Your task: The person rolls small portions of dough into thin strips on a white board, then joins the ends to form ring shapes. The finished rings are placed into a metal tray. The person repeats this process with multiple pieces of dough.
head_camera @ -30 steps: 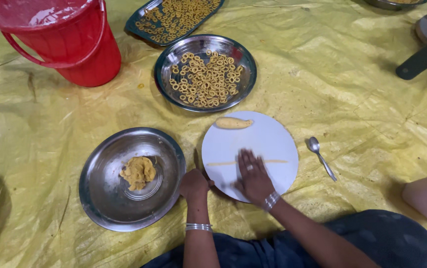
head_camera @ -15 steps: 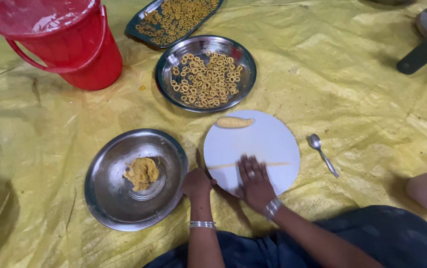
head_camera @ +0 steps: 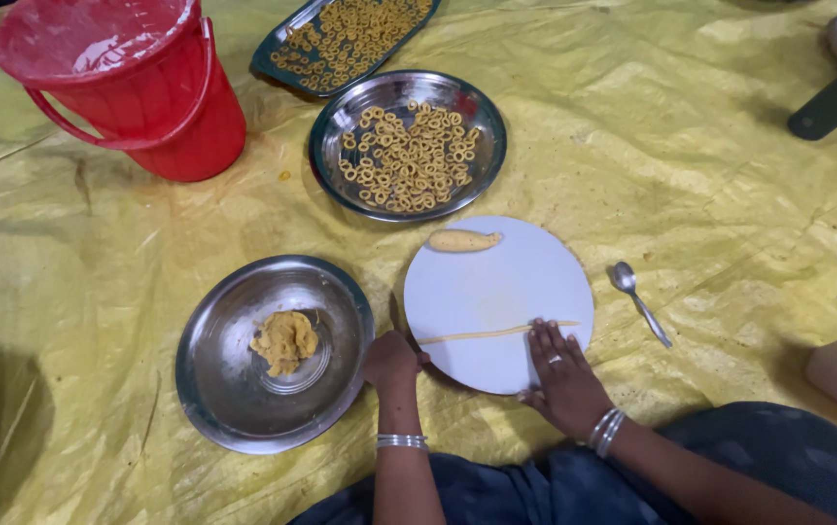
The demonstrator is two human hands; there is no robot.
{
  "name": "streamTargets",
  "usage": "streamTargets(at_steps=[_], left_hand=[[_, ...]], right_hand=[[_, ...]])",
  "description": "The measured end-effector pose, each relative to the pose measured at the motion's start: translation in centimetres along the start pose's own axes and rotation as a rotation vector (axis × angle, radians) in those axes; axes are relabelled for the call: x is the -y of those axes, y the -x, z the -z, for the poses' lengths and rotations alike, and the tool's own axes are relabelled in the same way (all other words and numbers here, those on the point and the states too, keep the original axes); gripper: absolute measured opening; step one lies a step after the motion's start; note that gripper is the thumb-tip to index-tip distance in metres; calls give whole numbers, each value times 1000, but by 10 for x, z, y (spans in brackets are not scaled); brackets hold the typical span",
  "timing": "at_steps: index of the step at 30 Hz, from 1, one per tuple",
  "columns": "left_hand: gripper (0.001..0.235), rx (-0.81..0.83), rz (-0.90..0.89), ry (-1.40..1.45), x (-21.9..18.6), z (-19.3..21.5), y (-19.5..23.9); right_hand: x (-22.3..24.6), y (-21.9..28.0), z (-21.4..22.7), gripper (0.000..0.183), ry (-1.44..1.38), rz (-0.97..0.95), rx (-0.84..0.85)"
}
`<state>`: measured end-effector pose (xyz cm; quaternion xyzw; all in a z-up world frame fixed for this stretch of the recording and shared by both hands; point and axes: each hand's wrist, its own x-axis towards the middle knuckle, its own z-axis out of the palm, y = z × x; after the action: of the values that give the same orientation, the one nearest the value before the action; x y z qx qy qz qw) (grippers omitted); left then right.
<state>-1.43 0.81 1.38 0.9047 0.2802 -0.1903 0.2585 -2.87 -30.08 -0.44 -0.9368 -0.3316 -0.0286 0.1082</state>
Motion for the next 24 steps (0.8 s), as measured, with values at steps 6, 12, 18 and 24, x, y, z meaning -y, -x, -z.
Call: streamTargets(at_steps=[6,12,18,24], left_hand=[[41,-89,-44,-42,1,-3,2],[38,-15,-36,-27,1,2,9],[39,-50,-29,-68,-3,7,12],[28,-413,-291,-243,-39,4,41]], right_hand=[[-24,-60,2,84,189,-154,102],[-30,-93,30,86,205,-277,220],[-22,-13,38,98,140,-82,343],[-60,-35,46,66,-178,-22,-95]])
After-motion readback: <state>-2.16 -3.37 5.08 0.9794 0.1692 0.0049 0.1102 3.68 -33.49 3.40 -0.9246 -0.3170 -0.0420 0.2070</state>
